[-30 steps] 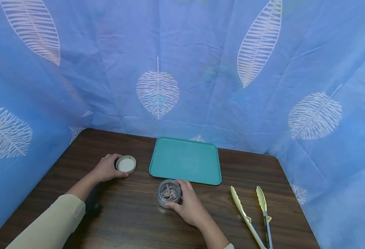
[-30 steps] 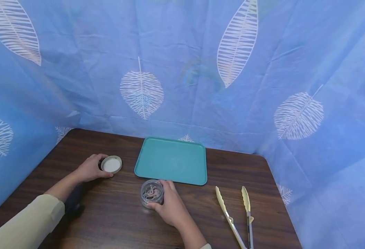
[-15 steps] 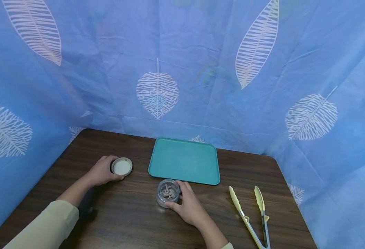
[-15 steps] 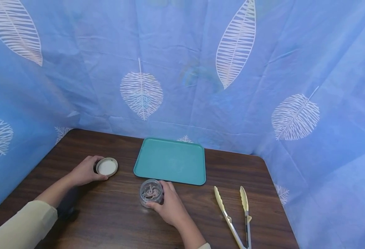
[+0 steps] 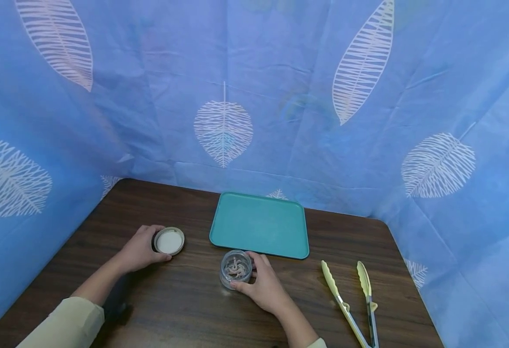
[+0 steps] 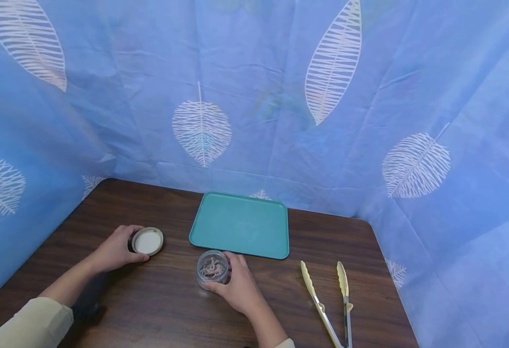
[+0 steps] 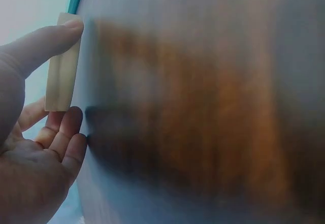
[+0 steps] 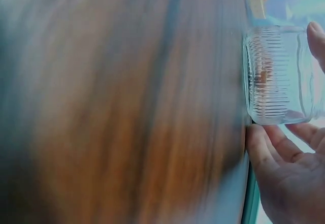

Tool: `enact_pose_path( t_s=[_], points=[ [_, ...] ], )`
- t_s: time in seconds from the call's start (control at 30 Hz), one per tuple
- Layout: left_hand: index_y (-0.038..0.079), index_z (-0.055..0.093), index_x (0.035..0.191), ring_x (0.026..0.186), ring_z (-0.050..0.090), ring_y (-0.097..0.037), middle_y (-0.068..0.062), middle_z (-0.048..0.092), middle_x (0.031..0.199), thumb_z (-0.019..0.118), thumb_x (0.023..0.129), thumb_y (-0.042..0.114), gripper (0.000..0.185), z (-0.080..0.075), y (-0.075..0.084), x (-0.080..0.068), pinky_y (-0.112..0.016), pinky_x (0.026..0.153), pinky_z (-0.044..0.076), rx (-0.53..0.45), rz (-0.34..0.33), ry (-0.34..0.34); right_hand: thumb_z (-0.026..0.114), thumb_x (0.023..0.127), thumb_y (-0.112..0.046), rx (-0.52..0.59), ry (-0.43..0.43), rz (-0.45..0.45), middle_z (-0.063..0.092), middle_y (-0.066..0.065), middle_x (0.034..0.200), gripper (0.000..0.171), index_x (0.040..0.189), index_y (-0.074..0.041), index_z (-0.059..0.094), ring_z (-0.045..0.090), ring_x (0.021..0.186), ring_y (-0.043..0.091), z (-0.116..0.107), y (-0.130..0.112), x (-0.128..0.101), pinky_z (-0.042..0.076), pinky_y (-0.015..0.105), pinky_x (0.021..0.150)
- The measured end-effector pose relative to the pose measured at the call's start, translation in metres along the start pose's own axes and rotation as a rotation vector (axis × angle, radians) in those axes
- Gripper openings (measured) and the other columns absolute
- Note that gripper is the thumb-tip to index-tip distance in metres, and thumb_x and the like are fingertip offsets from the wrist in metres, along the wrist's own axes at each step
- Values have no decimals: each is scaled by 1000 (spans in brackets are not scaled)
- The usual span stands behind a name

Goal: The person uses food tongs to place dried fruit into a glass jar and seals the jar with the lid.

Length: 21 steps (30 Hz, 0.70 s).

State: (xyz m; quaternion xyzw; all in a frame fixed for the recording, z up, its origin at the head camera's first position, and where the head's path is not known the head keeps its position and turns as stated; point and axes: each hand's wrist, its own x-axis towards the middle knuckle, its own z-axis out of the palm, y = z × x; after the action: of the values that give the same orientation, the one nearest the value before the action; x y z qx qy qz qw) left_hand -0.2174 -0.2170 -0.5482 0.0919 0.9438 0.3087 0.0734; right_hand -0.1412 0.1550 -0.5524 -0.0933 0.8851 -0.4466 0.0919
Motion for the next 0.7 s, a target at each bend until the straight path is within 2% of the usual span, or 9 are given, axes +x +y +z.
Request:
enact_pose_path(
  t_s=[0.27, 0.43, 0.7],
  points=[
    [-11, 48, 152, 134, 58, -55, -38, 53, 148, 97, 83, 30, 94, 13, 12, -18, -68, 105, 54, -25, 29, 70, 99, 81, -34, -8, 0, -17, 56, 13, 142, 94, 158, -9, 50, 61, 133, 32, 2, -1, 0, 60, 48, 108],
    [-8, 50, 151, 134, 62, -51, -33, 60, 146, 97, 82, 29, 91, 25, 28, -25, -66, 106, 55, -38, 59, 83, 97, 82, -35, -16, 7, 13, 60, 13, 146, 91, 157, -11, 51, 64, 132, 37, 2, -2, -1, 60, 50, 106],
    [-2, 51, 153, 139, 57, -49, -27, 59, 150, 99, 80, 24, 92, 40, 62, -39, -67, 110, 52, -6, 72, 65, 98, 81, -36, 19, 25, 74, 62, 18, 151, 94, 158, -12, 50, 67, 131, 44, 2, -4, -4, 60, 55, 107]
  ],
)
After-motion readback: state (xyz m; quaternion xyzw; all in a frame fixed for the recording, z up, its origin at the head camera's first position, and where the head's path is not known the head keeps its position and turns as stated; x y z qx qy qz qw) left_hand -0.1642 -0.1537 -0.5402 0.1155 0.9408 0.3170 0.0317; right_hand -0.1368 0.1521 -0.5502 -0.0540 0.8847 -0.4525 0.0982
